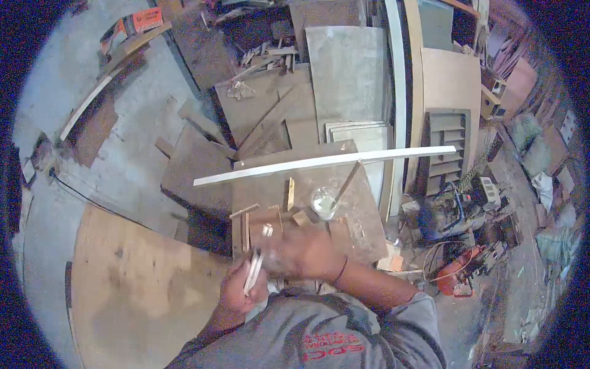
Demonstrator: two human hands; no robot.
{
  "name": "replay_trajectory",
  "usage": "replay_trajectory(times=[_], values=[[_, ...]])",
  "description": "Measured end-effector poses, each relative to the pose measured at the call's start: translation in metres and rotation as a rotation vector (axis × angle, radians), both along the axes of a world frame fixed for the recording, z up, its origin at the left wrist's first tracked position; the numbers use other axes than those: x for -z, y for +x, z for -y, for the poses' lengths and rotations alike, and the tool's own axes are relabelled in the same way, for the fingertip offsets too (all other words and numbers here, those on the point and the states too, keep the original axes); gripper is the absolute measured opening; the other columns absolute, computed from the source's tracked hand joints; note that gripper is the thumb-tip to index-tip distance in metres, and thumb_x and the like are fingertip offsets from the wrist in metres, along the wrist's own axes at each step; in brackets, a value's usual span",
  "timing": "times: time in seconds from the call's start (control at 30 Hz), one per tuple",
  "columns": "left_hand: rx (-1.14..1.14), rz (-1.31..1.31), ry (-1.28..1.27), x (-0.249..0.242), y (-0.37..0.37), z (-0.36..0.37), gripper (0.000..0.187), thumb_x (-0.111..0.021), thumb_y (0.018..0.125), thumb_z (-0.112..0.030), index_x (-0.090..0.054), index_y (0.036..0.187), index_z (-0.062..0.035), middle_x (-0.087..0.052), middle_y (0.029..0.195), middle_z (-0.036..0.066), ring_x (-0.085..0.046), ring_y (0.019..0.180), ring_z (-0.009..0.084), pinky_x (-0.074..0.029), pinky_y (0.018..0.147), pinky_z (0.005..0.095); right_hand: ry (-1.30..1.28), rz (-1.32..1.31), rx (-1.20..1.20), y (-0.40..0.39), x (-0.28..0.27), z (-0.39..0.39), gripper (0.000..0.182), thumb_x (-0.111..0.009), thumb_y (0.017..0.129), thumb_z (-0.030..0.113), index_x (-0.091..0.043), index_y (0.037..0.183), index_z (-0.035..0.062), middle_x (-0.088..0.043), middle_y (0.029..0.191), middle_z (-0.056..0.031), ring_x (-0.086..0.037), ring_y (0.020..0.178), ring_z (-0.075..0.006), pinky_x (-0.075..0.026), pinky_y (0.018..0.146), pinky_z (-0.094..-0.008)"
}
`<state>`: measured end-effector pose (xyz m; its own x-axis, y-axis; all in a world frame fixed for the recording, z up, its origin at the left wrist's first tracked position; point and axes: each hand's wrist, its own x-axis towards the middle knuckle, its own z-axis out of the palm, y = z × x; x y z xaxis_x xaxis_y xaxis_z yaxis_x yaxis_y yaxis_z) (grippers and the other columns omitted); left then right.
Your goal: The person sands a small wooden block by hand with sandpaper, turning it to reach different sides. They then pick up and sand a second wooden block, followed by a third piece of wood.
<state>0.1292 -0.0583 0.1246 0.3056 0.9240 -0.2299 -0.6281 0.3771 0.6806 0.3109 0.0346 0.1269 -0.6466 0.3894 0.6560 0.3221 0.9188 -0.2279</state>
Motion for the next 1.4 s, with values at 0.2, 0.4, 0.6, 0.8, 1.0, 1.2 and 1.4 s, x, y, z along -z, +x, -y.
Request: replay_trajectory(times=[0.2,0.4,0.6,0.8,1.0,1.2,1.4], values=[[-0.137,0.009,-0.213,-0.013,0.004,0.001,0.028,-0.036,0.096,-0.034,-0.050,0.104,-0.0121,-0.040,0.051,-0.001,-0.033,0.036,0.0085,-0.026,0.032,0.0225,0.035,-0.191,-0.185,-0.017,0.014,0.020,0.056,-0.068,0.070,0.023,-0.054,0.124,0.0166,-0.050,0.066,-0.0028,-0.051,0.053,-0.0193,-0.041,0.049,-0.0336],[-0.012,0.175,-0.022,0.005,-0.003,-0.001,0.032,-0.038,0.096,-0.030,-0.045,0.122,-0.0144,-0.043,0.054,0.002,-0.030,0.035,0.0076,-0.026,0.033,0.0208,-0.069,-0.034,-0.037,-0.006,0.003,0.006,0.052,-0.065,0.074,0.025,-0.054,0.125,0.0196,-0.050,0.067,-0.0027,-0.053,0.056,-0.0198,-0.043,0.053,-0.0355],[-0.022,0.143,-0.061,0.010,0.001,-0.007,0.030,-0.037,0.096,-0.031,-0.048,0.115,-0.0112,-0.043,0.051,0.001,-0.030,0.034,0.0078,-0.024,0.033,0.0223,-0.176,-0.027,0.140,0.000,0.004,-0.014,0.051,-0.066,0.074,0.024,-0.056,0.123,0.0206,-0.049,0.068,-0.0026,-0.055,0.059,-0.0184,-0.045,0.053,-0.0334],[-0.044,0.023,-0.043,-0.010,0.005,-0.011,0.030,-0.036,0.096,-0.030,-0.050,0.112,-0.0090,-0.042,0.051,0.002,-0.030,0.034,0.0078,-0.025,0.033,0.0224,-0.078,0.019,-0.067,0.001,0.001,-0.014,0.050,-0.065,0.074,0.019,-0.055,0.123,0.0184,-0.053,0.067,-0.0036,-0.056,0.057,-0.0216,-0.046,0.052,-0.0340],[-0.101,0.016,-0.167,0.004,0.001,-0.021,0.032,-0.040,0.094,-0.037,-0.050,0.106,-0.0084,-0.041,0.052,-0.001,-0.033,0.038,0.0083,-0.026,0.037,0.0236,-0.090,0.064,-0.263,-0.005,0.004,-0.001,0.058,-0.065,0.072,0.019,-0.049,0.128,0.0194,-0.061,0.078,-0.0069,-0.056,0.058,-0.0266,-0.046,0.054,-0.0379],[0.025,0.086,-0.005,-0.007,0.000,-0.025,0.032,-0.038,0.095,-0.033,-0.050,0.111,-0.0081,-0.040,0.051,-0.002,-0.031,0.037,0.0063,-0.025,0.037,0.0222,-0.207,0.053,0.114,0.010,-0.006,-0.028,0.049,-0.060,0.080,0.021,-0.049,0.128,0.0163,-0.059,0.080,-0.0087,-0.058,0.064,-0.0240,-0.048,0.056,-0.0372],[0.081,0.139,-0.134,-0.012,0.000,-0.028,0.034,-0.035,0.096,-0.033,-0.049,0.118,-0.0102,-0.040,0.052,-0.004,-0.032,0.036,0.0041,-0.029,0.034,0.0197,-0.140,0.227,0.037,0.013,-0.018,-0.014,0.051,-0.059,0.081,0.030,-0.048,0.129,0.0155,-0.058,0.080,-0.0066,-0.058,0.063,-0.0228,-0.047,0.055,-0.0358]])
